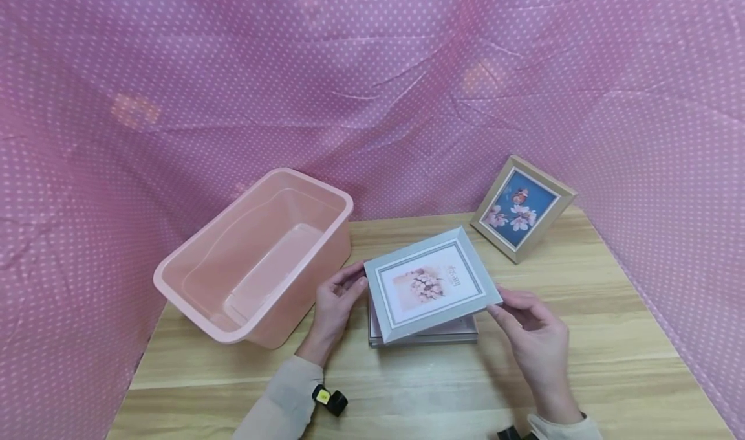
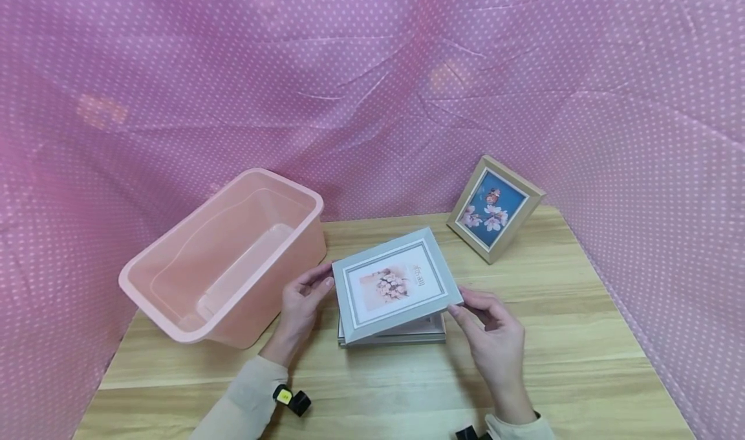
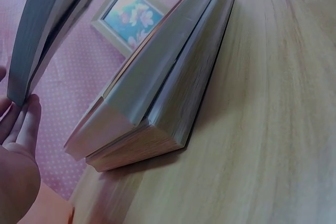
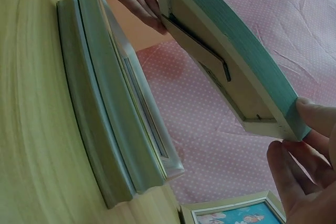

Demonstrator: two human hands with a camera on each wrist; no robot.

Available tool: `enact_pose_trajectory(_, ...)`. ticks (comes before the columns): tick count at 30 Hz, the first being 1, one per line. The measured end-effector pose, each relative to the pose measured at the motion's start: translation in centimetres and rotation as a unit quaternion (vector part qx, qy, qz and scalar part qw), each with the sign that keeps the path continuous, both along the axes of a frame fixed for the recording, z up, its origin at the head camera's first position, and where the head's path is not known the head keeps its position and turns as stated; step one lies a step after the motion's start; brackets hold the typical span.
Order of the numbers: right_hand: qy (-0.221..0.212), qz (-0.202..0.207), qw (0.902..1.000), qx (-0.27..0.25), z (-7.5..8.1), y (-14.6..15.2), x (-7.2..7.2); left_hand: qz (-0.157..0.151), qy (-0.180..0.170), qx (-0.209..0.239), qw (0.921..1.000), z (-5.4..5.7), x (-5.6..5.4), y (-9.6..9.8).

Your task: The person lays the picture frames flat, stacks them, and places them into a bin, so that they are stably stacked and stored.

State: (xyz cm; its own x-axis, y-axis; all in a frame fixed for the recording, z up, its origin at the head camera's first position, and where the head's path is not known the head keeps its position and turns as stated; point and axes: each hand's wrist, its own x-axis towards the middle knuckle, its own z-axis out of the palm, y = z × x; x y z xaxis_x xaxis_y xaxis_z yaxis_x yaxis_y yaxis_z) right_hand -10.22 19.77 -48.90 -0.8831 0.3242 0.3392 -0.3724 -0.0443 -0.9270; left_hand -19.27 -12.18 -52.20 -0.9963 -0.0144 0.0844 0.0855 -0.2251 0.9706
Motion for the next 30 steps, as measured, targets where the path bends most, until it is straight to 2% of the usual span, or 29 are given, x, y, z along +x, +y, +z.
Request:
enact_pose_trajectory(16,-0.052,-0.047,0.9976,-0.001,-0.5,-1.4,0.9,-0.011,0.000,-0.032,0.9994,-0.1,-0.5,-0.4)
enact_pose_trajectory(22,-0.072,-0.066,0.9949,0.028,-0.8,-2.1,1.1,-0.012,0.002,-0.048,0.9988,0.0,-0.9,-0.5)
enact_pose_trajectory(30,-0.109,-0.087,0.9886,0.056,-1.3,-2.8,1.7,-0.036,-0.001,-0.061,0.9975,0.1,-1.2,-0.6)
